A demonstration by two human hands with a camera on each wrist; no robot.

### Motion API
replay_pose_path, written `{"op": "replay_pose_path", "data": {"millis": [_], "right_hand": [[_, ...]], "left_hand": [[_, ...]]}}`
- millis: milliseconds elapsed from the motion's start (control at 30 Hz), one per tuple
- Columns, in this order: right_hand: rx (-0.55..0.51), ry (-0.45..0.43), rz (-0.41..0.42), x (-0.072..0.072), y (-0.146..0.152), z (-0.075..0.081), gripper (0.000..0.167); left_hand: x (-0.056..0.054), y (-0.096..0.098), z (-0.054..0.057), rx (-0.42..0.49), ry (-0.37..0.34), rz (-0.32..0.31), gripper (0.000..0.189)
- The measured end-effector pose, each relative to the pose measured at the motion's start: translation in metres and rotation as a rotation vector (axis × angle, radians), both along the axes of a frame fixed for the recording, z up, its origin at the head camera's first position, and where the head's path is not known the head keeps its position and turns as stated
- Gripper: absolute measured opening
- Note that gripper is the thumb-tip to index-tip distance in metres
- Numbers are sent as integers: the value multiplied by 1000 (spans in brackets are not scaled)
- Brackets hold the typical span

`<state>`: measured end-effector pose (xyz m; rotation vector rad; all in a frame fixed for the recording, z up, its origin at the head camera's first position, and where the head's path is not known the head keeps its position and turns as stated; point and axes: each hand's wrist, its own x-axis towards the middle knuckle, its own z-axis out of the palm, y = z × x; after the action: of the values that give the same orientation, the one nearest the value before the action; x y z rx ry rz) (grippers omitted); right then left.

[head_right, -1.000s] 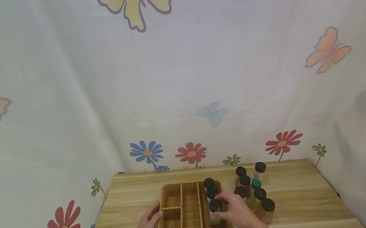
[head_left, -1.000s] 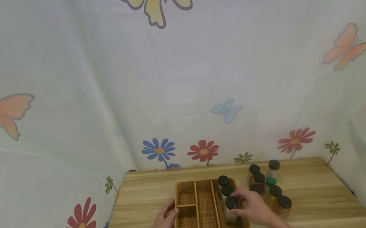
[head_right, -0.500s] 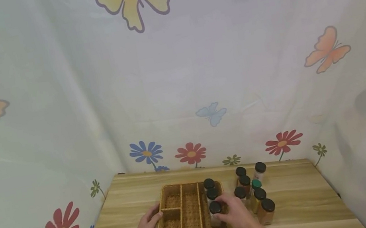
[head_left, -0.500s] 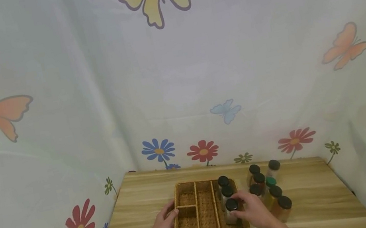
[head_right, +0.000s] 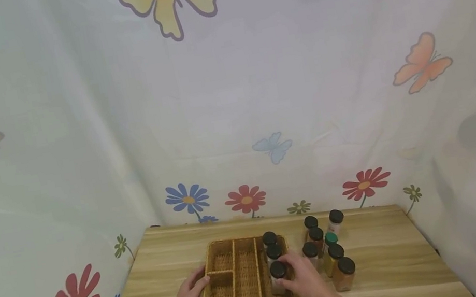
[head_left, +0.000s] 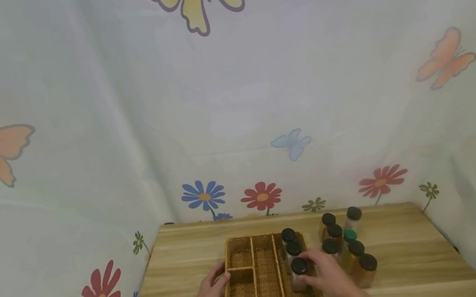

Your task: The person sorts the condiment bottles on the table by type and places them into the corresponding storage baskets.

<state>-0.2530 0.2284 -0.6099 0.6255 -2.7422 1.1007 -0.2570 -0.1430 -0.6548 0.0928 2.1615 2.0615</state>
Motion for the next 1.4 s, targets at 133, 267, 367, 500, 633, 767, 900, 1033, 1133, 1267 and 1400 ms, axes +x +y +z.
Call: {"op": "replay_pose_path", "data": {"millis": [133, 267, 367, 500, 633, 767, 900, 1033, 1133, 1267, 1400], "right_hand": [[-2, 16, -2, 0, -2, 0, 42], [-4, 23, 0, 1, -2, 0, 42], [-7, 11, 11, 2, -1, 3, 45], [-45, -38, 42, 3, 6, 13, 48], [-73, -62, 25, 8, 20, 28, 48], [-79, 11, -35, 16, 42, 44, 44], [-92, 156, -80, 23, 70, 54, 39], [-101, 223, -132, 28, 99, 59, 38], [-82, 202, -168, 29, 118, 58, 37], [-80, 78, -213, 32, 136, 49, 39], [-91, -52, -252, 36, 148, 35, 49]], "left_hand": [[0, -2, 1, -12, -14, -6, 66], [-1, -2, 0, -11, -9, -6, 65], [-1, -1, -1, -4, -1, -8, 62], [-2, -2, -2, 12, 4, -12, 61], [-3, -1, -3, 19, 3, -17, 62], [-3, -1, -2, 21, 0, -20, 61], [-2, -1, -2, 15, 3, -17, 61], [-3, -1, -1, 12, 17, -9, 60], [-4, -1, -1, 18, 20, -6, 60], [-3, -1, -2, 19, 15, -3, 59], [-3, 0, -4, 14, 15, -4, 60]]}}
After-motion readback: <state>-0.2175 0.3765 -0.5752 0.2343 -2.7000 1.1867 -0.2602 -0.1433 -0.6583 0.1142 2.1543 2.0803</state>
